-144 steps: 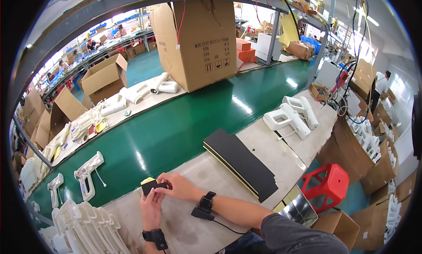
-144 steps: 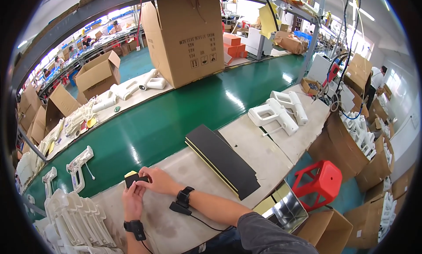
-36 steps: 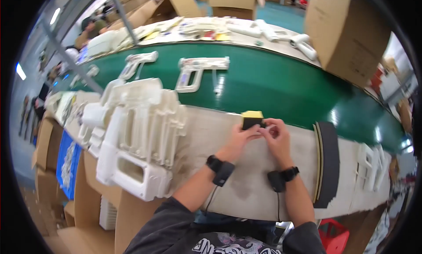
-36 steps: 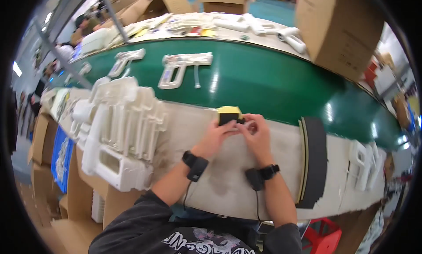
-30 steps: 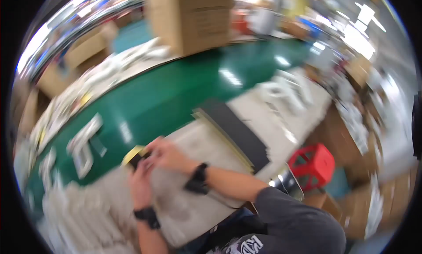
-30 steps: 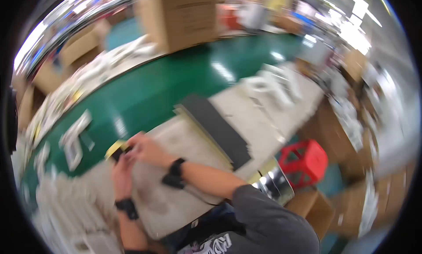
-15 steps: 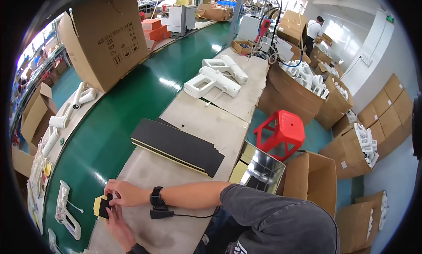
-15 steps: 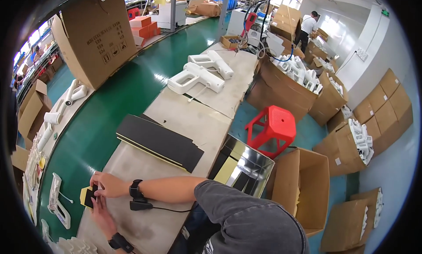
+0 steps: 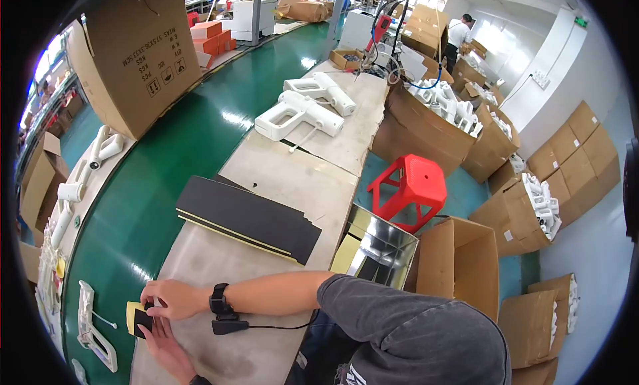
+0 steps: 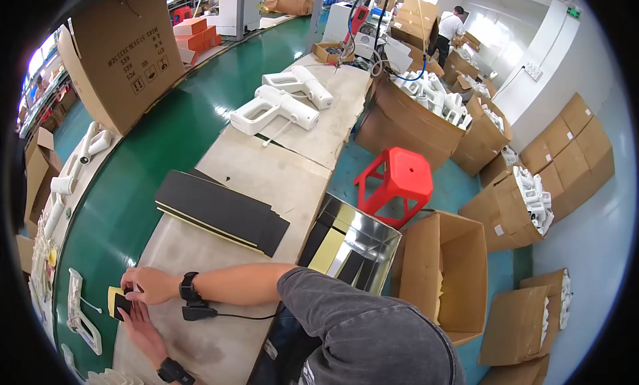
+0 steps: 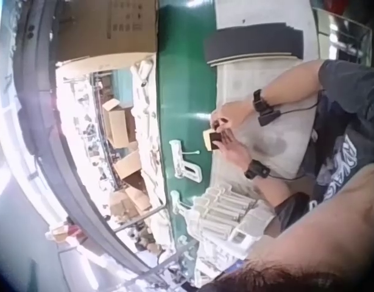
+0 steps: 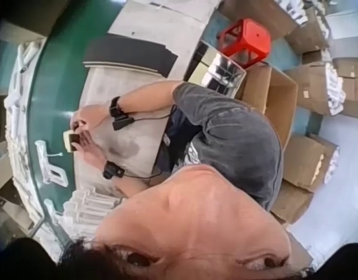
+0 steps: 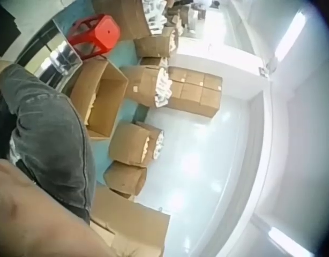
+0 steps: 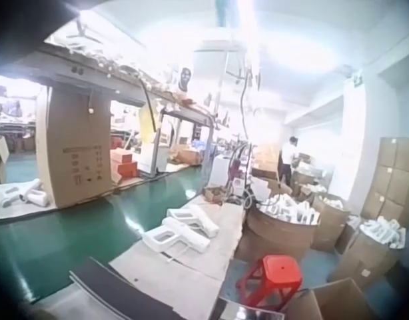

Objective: The person stacks white plastic housings, places one on the table, and peels the backing from a black foam piece. They press the foam onto a motor inside the housing, fit a second housing over it, and repeat the process.

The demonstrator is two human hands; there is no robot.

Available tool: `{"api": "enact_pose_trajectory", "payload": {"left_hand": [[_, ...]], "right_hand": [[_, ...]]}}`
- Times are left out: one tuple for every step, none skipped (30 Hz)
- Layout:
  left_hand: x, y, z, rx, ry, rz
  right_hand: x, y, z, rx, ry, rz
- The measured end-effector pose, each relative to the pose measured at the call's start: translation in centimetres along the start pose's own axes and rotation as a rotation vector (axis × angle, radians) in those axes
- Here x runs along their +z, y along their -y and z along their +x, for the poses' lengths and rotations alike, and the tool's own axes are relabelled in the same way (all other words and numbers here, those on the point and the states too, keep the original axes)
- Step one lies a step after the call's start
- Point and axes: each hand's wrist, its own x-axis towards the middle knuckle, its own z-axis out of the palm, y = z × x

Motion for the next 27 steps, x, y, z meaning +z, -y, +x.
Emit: {"api": "enact_pose_trajectory", "payload": {"left_hand": [[-0.3, 0.2, 0.1, 0.000, -0.001, -0.002], [-0.7, 0.4, 0.3, 0.011, 0.004, 0.072], [-1.0, 0.5, 0.4, 0.022, 0.010, 0.146], [-1.3, 0.6, 0.4, 0.023, 0.011, 0.145], [-1.4, 0.7, 0.4, 0.025, 0.018, 0.155], [-1.5, 0.7, 0.5, 0.027, 0.025, 0.164], [-1.7, 0.7, 0.5, 0.027, 0.024, 0.164], [-1.9, 0.7, 0.6, 0.015, 0.020, 0.148], [-2.0, 0.7, 0.6, 0.003, 0.015, 0.133], [-2.0, 0.8, 0.6, 0.005, 0.014, 0.132], [-2.0, 0.8, 0.6, 0.008, 0.011, 0.136], [-1.8, 0.8, 0.5, 0.012, 0.008, 0.139], [-1.6, 0.9, 0.4, 0.014, 0.007, 0.137], [-0.9, 0.7, 0.2, 0.024, 0.000, 0.134], [-0.6, 0.7, 0.2, 0.034, -0.007, 0.129], [-1.1, 0.8, 0.3, 0.035, -0.006, 0.123], [-1.3, 0.7, 0.3, 0.035, 0.005, 0.120], [-1.5, 0.6, 0.4, 0.034, 0.016, 0.115], [-1.6, 0.6, 0.5, 0.035, 0.014, 0.124], [-1.4, 0.7, 0.6, 0.017, 0.006, 0.082], [-1.1, 0.8, 0.6, -0.002, -0.003, 0.041], [-0.7, 0.9, 0.7, -0.006, 0.003, 0.037], [-0.5, 0.5, 0.3, 0.008, -0.035, 0.005], [-0.3, -0.1, -0.2, 0.021, -0.073, -0.025], [0.0, -0.7, -0.7, 0.033, -0.080, -0.018], [0.2, -0.3, -0.5, 0.027, -0.093, -0.063], [0.5, 0.0, -0.2, 0.021, -0.107, -0.105]], "right_hand": [[0.1, -0.3, 0.0, 0.001, 0.002, -0.001], [0.2, -0.7, 0.1, -0.034, -0.006, -0.028], [0.3, -1.0, 0.2, -0.069, -0.015, -0.054], [0.4, -1.3, 0.2, -0.069, -0.015, -0.054], [0.5, -1.4, 0.2, -0.067, -0.019, -0.048], [0.5, -1.5, 0.2, -0.064, -0.024, -0.042], [0.5, -1.6, 0.3, -0.065, -0.023, -0.042], [0.5, -1.7, 0.3, -0.069, -0.023, -0.039], [0.5, -1.7, 0.3, -0.074, -0.023, -0.036], [0.4, -1.8, 0.3, -0.076, -0.021, -0.036], [0.4, -1.7, 0.3, -0.074, -0.023, -0.049], [0.3, -1.6, 0.3, -0.073, -0.025, -0.063], [0.2, -1.5, 0.3, -0.074, -0.022, -0.064], [0.2, -1.1, 0.2, -0.047, -0.019, -0.053], [0.1, -0.9, 0.2, -0.020, -0.016, -0.043], [0.2, -0.8, 0.2, -0.020, -0.013, -0.049], [0.2, -0.8, 0.1, -0.028, -0.011, -0.047], [0.2, -0.8, 0.1, -0.035, -0.009, -0.046], [0.3, -1.2, 0.2, -0.038, -0.010, -0.038], [0.4, -1.4, 0.3, -0.062, -0.017, -0.054], [0.4, -1.7, 0.3, -0.086, -0.023, -0.068], [0.2, -2.0, 0.1, -0.084, -0.028, -0.075], [0.6, -1.7, 0.3, -0.078, -0.011, -0.077], [1.0, -1.4, 0.5, -0.073, 0.004, -0.078], [1.5, -1.0, 0.6, -0.082, 0.011, -0.068], [1.0, -1.2, 0.4, -0.081, 0.007, -0.076], [0.6, -1.3, 0.3, -0.081, 0.003, -0.082]]}}
